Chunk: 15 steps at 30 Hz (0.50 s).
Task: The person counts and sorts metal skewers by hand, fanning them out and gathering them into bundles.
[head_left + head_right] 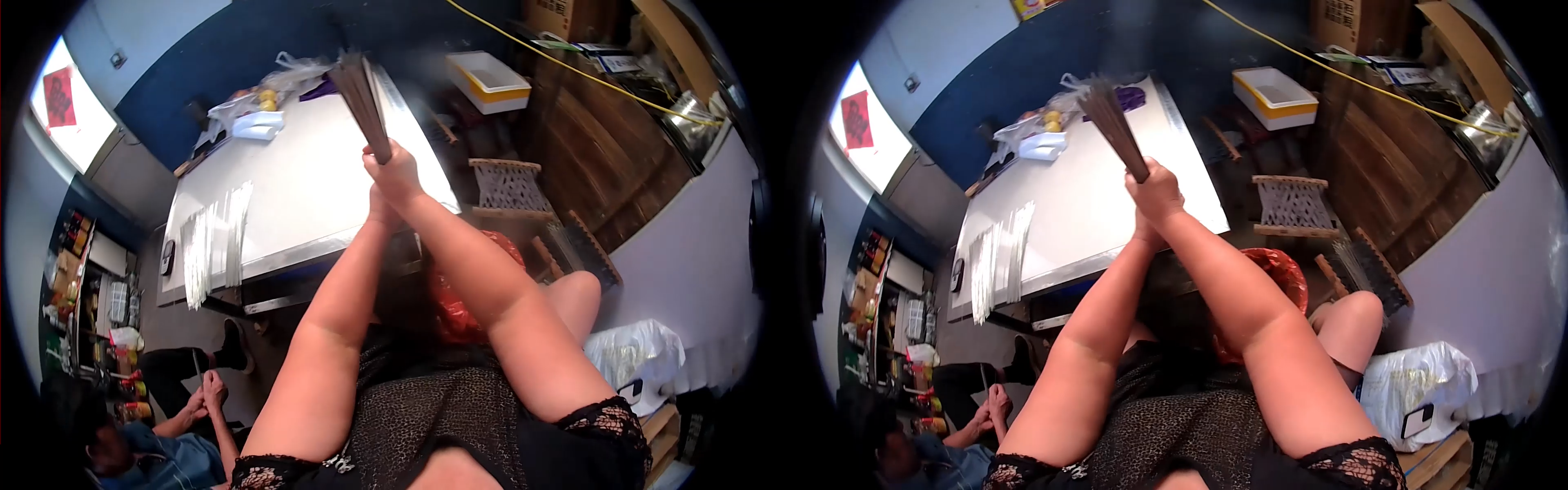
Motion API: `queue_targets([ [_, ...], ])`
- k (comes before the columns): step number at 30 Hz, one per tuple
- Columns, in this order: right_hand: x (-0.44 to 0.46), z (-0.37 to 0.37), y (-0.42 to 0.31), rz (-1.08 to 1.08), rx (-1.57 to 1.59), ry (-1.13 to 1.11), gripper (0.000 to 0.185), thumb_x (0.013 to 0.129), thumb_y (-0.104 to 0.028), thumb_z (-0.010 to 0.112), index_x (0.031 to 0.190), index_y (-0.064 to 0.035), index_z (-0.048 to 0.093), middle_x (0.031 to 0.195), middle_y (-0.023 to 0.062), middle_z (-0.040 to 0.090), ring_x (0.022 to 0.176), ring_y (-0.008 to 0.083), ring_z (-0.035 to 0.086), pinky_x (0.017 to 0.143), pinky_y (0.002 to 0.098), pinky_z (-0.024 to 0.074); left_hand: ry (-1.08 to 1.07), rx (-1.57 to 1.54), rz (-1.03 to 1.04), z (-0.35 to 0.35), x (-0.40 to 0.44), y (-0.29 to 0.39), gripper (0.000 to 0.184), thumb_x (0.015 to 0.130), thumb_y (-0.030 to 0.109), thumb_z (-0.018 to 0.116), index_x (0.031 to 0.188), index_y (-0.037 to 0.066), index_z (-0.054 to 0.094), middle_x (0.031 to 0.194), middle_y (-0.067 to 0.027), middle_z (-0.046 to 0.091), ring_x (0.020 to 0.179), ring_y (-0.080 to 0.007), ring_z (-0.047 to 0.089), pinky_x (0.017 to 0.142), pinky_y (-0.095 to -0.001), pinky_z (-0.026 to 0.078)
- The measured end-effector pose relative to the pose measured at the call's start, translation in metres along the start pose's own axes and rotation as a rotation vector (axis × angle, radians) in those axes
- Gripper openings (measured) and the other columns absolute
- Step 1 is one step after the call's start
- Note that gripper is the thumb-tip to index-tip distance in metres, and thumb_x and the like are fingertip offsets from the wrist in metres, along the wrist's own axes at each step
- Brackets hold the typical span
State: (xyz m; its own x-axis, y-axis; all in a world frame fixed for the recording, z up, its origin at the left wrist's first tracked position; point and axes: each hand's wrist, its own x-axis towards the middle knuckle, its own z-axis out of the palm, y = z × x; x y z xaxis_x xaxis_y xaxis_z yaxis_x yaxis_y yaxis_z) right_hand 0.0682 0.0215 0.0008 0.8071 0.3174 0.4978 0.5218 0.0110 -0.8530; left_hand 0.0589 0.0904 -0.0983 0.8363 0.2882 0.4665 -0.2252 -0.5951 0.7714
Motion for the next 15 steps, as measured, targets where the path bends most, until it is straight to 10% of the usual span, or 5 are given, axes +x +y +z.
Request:
queue_targets([
  [15, 0.000, -0.002, -0.005, 0.069, 0.069, -0.039, 0.014, 0.075, -0.018, 0.063, 0.084, -0.0073, 0.062, 0.075, 0.0116, 0.064, 0.072, 0.0266, 0.064, 0.069, 0.0337, 0.0501, 0.008, 0.203, 0.060, -0.002, -0.001, 0.009, 0.028, 0.081, 0.018, 0.059, 0.105, 0.007, 0.053, 0.099, -0.0103, 0.060, 0.094, -0.0232, 0.058, 0.079, -0.0320, 0.046],
])
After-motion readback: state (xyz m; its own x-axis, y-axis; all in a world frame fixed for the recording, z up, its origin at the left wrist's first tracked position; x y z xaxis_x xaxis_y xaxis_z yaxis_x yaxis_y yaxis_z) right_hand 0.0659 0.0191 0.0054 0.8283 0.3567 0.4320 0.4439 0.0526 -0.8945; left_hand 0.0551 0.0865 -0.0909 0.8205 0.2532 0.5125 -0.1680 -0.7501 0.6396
